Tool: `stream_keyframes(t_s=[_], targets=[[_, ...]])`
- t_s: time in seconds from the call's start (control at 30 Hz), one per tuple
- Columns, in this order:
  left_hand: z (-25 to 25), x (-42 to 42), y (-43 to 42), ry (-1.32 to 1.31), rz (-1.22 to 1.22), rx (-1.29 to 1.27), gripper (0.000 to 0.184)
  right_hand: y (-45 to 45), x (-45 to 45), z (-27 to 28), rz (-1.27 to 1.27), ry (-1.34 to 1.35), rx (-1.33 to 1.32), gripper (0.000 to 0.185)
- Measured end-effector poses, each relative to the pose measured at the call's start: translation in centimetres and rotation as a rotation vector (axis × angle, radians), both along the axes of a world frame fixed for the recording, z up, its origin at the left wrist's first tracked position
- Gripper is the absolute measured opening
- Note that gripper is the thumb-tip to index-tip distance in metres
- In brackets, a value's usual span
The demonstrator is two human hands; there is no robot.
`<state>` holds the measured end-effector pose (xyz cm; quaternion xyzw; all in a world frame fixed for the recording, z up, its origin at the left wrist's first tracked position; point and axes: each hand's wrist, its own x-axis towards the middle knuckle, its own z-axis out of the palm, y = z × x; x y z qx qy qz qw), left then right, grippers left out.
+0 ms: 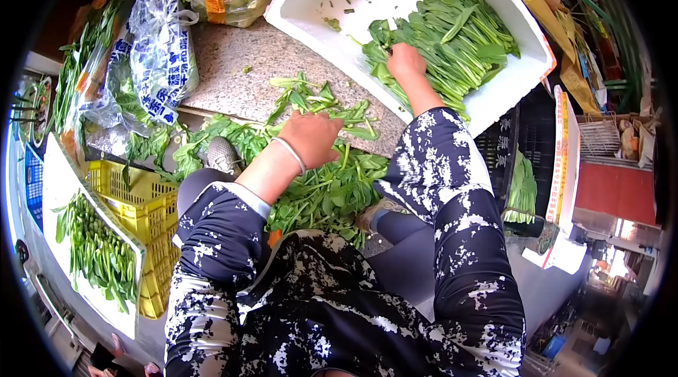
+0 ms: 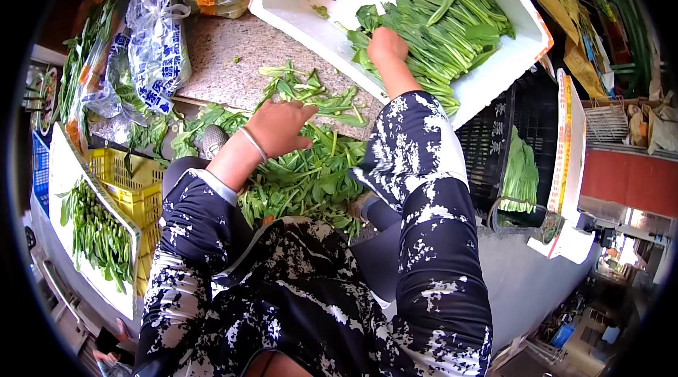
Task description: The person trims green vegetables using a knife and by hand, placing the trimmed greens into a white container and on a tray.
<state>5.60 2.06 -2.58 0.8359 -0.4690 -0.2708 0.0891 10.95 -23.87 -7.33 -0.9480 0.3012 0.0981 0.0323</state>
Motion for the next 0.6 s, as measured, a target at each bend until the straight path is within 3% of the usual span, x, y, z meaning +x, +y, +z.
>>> stream_keyframes(t_s=[0.1,0.2,0.23,0.3,0.43,0.5,0.53,0.57,0.6], targets=[[0.4,0.4,0.0,-0.054,0.048,-0.052,0.041,-0.9,0.0,-0.2,-0.047,-0.073,-0.045,0.022],[1.8,1.1,-0.6,-0.071,0.232,0.007,0.047,-0.1,-1.7,3.9,0.070,-0.435,-0.053,0.022],[1.6,1.1,-0.6,-0.073,0.229,0.002,0.047,0.7,-2.8,5.1,0.067,-0.437,-0.057,0.022],[0.6,0.8,-0.4,-0.380,0.337,-0.624,0.038,2.8,-6.0,7.6,0.129,-0.596,0.294,0.018],[2.4,-0.5,-1.6,-0.481,0.272,-0.901,0.031,7.7,-13.9,10.3,0.081,-0.687,0.842,0.014],[2.0,-1.7,-1.5,-0.233,0.114,-0.852,0.028,9.4,-16.6,10.8,-0.194,-0.689,1.237,0.017],[2.4,-1.7,-1.5,0.062,0.056,-0.696,0.025,9.5,-17.5,10.8,-0.216,-0.667,1.257,0.020],[2.1,-2.1,-1.7,0.070,0.044,-0.688,0.025,9.5,-18.2,10.6,-0.232,-0.673,1.259,0.020],[1.6,-2.5,-1.9,0.408,0.127,-0.698,0.023,9.5,-18.6,10.3,-0.264,-0.667,1.302,0.023]])
